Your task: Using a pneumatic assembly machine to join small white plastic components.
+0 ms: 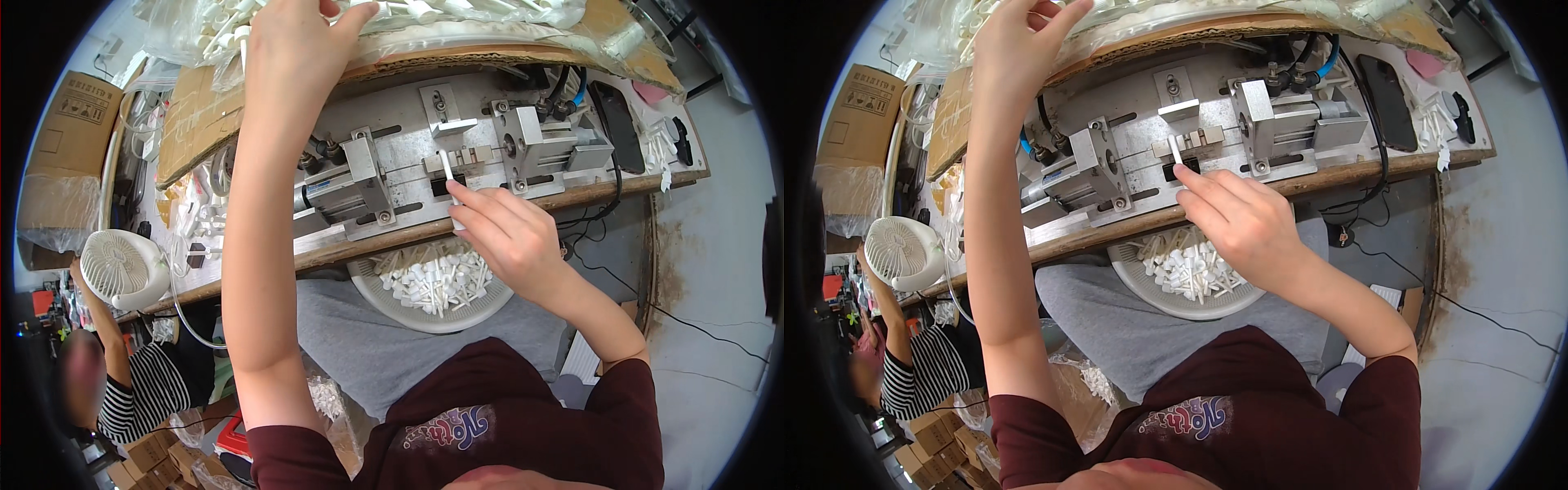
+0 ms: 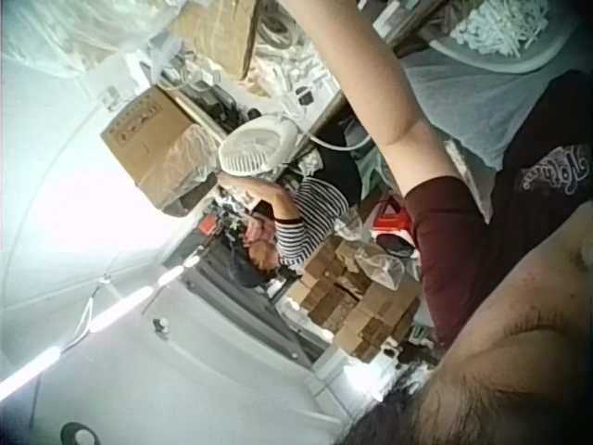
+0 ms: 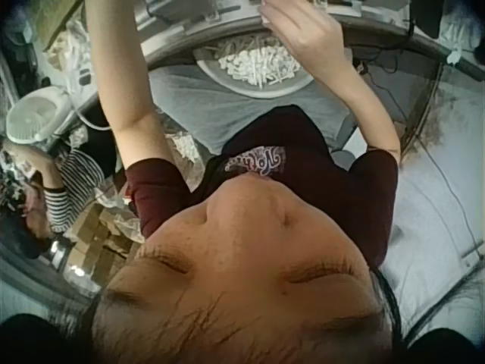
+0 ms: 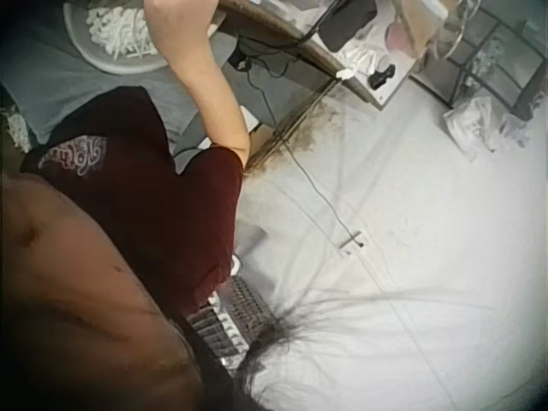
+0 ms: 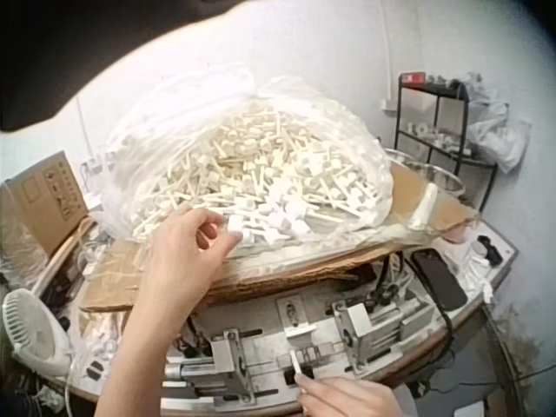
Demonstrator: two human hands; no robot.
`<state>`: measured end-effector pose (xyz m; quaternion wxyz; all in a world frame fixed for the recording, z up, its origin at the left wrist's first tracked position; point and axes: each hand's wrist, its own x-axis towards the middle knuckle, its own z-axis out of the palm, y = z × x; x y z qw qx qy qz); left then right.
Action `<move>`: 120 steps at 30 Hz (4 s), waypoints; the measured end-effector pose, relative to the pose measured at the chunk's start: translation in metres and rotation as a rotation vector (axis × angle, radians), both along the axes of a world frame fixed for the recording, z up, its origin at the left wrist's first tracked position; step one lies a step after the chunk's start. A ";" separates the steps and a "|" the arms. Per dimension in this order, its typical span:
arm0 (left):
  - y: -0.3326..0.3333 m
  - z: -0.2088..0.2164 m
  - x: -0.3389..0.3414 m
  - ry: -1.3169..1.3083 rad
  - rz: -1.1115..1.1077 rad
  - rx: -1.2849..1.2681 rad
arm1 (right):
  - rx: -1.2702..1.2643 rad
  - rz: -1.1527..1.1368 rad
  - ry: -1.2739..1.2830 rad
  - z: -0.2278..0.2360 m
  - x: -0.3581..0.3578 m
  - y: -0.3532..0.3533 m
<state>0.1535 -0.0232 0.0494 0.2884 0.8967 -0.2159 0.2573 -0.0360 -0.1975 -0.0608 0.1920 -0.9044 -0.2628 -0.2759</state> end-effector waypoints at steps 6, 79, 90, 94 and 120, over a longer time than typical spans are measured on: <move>-0.009 0.013 -0.003 0.247 -0.031 0.096 | -0.043 -0.053 0.043 0.011 0.010 0.007; 0.024 -0.036 -0.112 0.029 -0.393 -0.107 | 0.384 -0.031 0.084 0.083 0.076 -0.012; 0.000 -0.104 -0.163 -0.043 -0.299 0.207 | 0.003 -0.044 0.297 0.109 0.194 -0.014; -0.003 -0.104 -0.152 -0.055 -0.244 0.216 | 0.163 0.013 0.311 0.116 0.167 -0.016; -0.002 -0.016 0.041 -0.023 -0.243 0.114 | -0.175 -0.026 0.002 0.016 0.007 0.010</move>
